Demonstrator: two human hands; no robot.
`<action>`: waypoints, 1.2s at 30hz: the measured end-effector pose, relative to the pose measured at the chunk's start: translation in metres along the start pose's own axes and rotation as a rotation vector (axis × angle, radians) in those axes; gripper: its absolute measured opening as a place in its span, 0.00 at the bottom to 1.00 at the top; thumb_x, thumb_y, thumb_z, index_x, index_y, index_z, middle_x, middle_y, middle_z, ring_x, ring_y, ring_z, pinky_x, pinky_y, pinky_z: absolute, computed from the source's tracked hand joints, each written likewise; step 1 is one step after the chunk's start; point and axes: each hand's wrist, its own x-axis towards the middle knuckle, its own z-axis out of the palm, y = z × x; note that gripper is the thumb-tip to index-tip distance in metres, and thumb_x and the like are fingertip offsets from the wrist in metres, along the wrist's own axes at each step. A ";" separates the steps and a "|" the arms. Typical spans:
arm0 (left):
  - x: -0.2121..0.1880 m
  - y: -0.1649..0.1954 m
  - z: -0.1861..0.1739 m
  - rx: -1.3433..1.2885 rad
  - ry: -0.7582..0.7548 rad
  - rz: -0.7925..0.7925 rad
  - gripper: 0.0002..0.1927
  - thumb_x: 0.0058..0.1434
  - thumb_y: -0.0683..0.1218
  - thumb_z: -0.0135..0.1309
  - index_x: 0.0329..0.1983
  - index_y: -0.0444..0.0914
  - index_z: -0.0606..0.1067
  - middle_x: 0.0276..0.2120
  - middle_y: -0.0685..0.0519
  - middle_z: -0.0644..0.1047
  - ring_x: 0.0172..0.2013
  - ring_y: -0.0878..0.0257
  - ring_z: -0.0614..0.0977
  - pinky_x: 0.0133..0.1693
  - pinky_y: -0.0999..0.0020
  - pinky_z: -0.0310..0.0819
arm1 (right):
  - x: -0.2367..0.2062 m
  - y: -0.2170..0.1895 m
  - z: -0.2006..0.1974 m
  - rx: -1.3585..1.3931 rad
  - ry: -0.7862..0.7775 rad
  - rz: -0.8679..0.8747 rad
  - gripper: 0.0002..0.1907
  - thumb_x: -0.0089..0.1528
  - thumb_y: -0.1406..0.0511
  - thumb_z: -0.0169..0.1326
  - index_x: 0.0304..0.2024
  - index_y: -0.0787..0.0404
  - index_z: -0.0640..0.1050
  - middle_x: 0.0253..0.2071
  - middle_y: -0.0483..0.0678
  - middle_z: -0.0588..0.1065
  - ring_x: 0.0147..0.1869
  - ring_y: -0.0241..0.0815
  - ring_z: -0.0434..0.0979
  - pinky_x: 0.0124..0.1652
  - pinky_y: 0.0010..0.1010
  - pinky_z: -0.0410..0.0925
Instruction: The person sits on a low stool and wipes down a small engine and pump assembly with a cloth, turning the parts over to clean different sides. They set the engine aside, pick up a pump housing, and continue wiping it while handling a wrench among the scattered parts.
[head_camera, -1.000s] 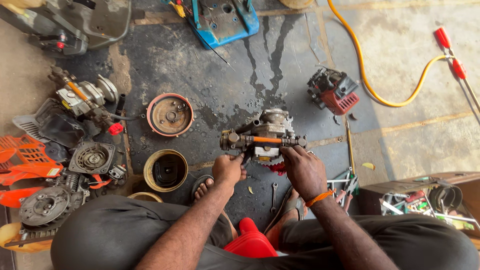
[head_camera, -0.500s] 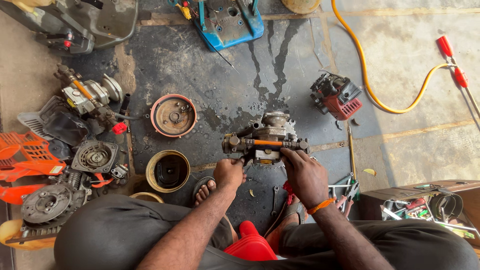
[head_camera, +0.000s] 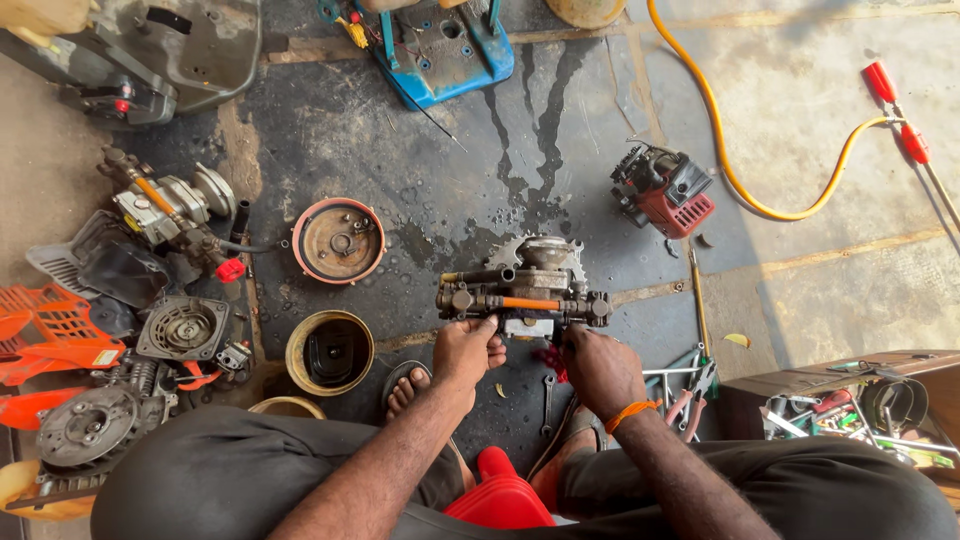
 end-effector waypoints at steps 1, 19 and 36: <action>-0.001 0.001 -0.001 -0.017 -0.013 -0.028 0.12 0.68 0.48 0.57 0.34 0.34 0.76 0.27 0.54 0.77 0.27 0.67 0.82 0.30 0.71 0.84 | 0.000 -0.002 -0.002 -0.019 -0.028 0.027 0.10 0.69 0.57 0.48 0.43 0.51 0.79 0.34 0.49 0.82 0.37 0.48 0.83 0.38 0.42 0.74; 0.001 -0.002 -0.001 0.038 0.034 -0.016 0.09 0.67 0.46 0.55 0.39 0.34 0.77 0.29 0.52 0.79 0.27 0.66 0.83 0.30 0.71 0.83 | 0.008 0.006 -0.005 -0.062 0.277 -0.101 0.10 0.69 0.59 0.51 0.48 0.57 0.76 0.36 0.46 0.80 0.29 0.40 0.80 0.29 0.34 0.74; 0.009 0.000 -0.014 0.153 0.211 -0.112 0.09 0.68 0.44 0.54 0.39 0.33 0.78 0.27 0.52 0.80 0.24 0.65 0.82 0.25 0.69 0.81 | -0.003 -0.013 -0.022 0.029 0.532 -0.275 0.12 0.64 0.64 0.52 0.51 0.55 0.75 0.35 0.49 0.80 0.31 0.49 0.81 0.29 0.41 0.73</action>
